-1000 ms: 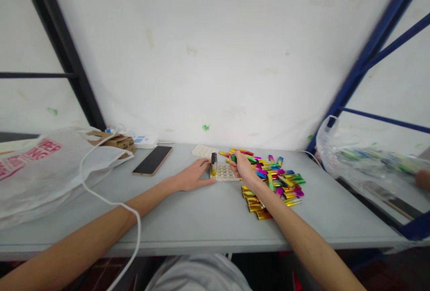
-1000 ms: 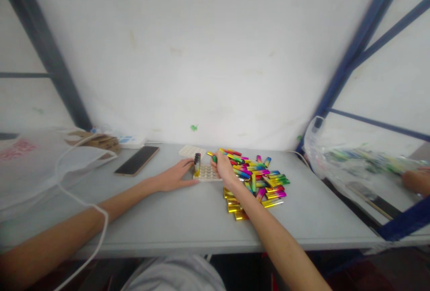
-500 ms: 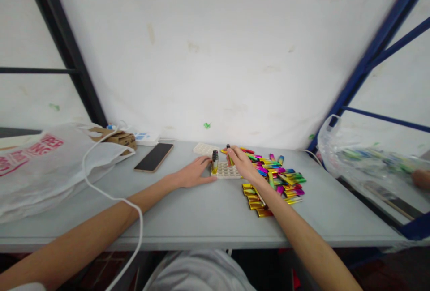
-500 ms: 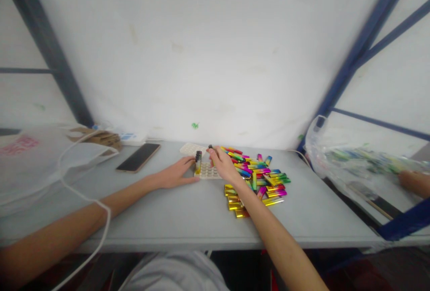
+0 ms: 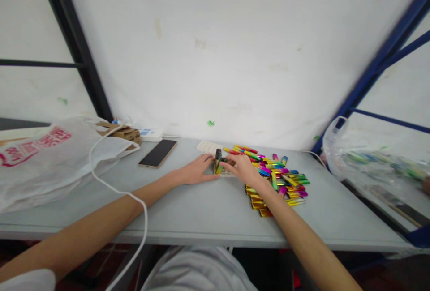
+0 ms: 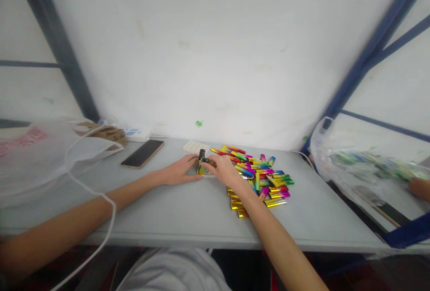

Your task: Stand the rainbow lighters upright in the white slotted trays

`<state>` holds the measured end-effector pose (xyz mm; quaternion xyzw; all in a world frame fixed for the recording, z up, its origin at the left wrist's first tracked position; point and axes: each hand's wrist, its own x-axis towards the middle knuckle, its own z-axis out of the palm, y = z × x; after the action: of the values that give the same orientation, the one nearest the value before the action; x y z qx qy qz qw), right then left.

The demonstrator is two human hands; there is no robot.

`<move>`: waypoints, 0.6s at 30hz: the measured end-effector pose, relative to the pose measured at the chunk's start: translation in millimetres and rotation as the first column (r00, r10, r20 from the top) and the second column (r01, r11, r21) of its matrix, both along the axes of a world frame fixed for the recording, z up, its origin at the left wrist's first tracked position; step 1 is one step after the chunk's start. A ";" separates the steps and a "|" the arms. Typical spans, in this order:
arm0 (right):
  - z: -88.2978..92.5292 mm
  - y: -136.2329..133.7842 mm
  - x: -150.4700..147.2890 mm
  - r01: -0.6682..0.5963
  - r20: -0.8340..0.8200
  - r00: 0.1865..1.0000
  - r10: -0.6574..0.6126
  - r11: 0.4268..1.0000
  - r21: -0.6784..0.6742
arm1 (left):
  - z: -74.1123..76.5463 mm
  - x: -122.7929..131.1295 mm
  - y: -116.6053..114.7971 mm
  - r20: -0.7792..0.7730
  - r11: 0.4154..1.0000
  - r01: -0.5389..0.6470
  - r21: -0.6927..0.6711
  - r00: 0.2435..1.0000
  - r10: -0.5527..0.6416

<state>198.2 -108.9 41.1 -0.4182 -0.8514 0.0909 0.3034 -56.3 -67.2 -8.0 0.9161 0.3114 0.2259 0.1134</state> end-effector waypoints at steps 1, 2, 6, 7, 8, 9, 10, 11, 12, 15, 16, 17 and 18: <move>0.5 -0.5 -0.6 0.002 0.067 0.998 -0.004 1.000 0.022 | 0.4 0.1 -0.3 0.003 1.000 0.004 0.000 1.000 -0.004; 1.1 -1.6 -1.7 0.002 0.129 0.992 -0.008 0.999 0.046 | 0.8 0.2 -0.6 0.008 1.000 0.007 0.001 1.000 -0.007; 5.7 -8.6 -7.5 0.012 0.306 0.951 -0.039 0.996 0.089 | 1.3 0.4 -0.8 0.019 1.000 0.013 0.001 1.000 -0.013; 7.5 -9.7 -7.1 0.020 0.330 0.943 -0.046 0.997 0.080 | 1.3 0.3 -0.6 0.015 1.000 0.011 0.003 1.000 -0.011; 9.4 -9.7 -5.0 0.030 0.342 0.938 -0.052 0.997 0.069 | 1.2 0.2 -0.4 0.007 1.000 0.005 0.006 1.000 -0.005; 11.4 -8.5 -0.6 0.042 0.343 0.937 -0.061 0.997 0.063 | 1.2 0.1 -0.2 -0.004 1.000 -0.001 0.008 1.000 0.001; 13.5 -6.2 6.1 0.056 0.332 0.940 -0.075 0.996 0.064 | 1.4 0.0 -0.1 -0.015 1.000 -0.007 0.009 1.000 0.007; 15.3 -3.0 15.1 0.074 0.309 0.946 -0.093 0.995 0.071 | 1.6 -0.1 -0.1 -0.022 1.000 -0.013 0.008 1.000 0.013; 17.0 1.0 26.1 0.096 0.283 0.952 -0.115 0.992 0.081 | 2.0 -0.2 -0.2 -0.027 1.000 -0.016 0.005 0.999 0.016; 20.4 12.9 64.7 0.164 0.232 0.958 -0.171 0.985 0.049 | 3.2 0.0 -0.9 -0.032 1.000 -0.022 -0.010 0.999 0.022; 21.3 15.9 77.3 0.184 0.244 0.953 -0.182 0.983 0.013 | 3.5 0.1 -1.1 -0.035 1.000 -0.025 -0.016 0.999 0.025; 22.2 18.0 88.8 0.205 0.258 0.947 -0.190 0.978 -0.032 | 3.7 0.3 -1.2 -0.039 0.999 -0.027 -0.023 0.999 0.026; 23.1 19.4 99.0 0.225 0.271 0.942 -0.196 0.971 -0.082 | 3.8 0.4 -1.2 -0.040 0.999 -0.029 -0.027 0.999 0.028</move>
<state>297.3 -89.5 64.2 -0.5314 -0.8278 0.0495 0.1728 -55.8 -68.5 -4.3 0.9141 0.3297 0.2050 0.1168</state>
